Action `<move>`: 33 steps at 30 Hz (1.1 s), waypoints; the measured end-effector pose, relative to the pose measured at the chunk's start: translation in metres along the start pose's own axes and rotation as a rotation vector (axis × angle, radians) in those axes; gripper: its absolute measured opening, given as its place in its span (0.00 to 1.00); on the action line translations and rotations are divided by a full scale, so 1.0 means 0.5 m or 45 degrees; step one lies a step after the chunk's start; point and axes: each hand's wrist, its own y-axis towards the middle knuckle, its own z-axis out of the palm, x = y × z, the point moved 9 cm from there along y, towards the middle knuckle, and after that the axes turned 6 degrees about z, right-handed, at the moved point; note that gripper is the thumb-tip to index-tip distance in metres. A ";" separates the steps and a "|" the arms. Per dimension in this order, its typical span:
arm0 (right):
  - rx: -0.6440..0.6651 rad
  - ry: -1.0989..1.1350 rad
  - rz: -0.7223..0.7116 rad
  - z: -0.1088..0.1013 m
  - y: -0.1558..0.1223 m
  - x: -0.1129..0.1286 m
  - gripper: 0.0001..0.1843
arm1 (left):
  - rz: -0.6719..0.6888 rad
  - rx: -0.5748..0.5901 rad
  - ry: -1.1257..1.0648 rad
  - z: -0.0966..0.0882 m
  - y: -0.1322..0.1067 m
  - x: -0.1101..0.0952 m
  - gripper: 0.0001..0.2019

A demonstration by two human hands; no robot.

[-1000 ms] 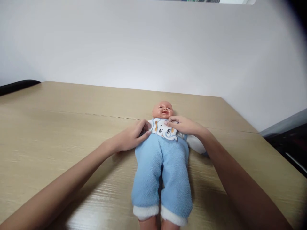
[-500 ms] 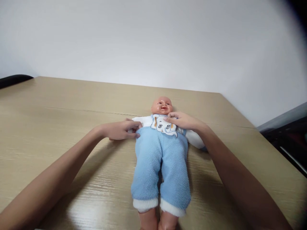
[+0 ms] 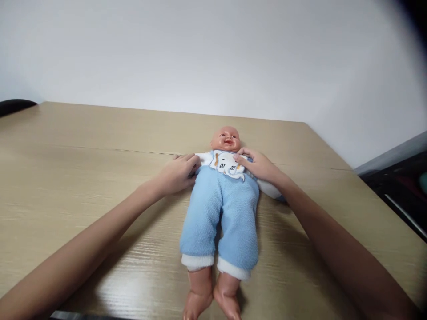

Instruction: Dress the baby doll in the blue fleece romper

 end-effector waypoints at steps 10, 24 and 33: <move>-0.343 -0.492 -0.164 -0.089 -0.194 -0.084 0.23 | -0.038 -0.116 -0.108 0.002 0.005 -0.002 0.08; -0.436 0.095 0.243 -0.146 -0.295 -0.246 0.31 | 0.279 -0.242 -0.203 -0.019 0.202 -0.211 0.10; -0.709 0.815 0.290 -0.133 -0.244 -0.234 0.34 | 0.394 -0.207 -0.340 0.019 0.216 -0.224 0.09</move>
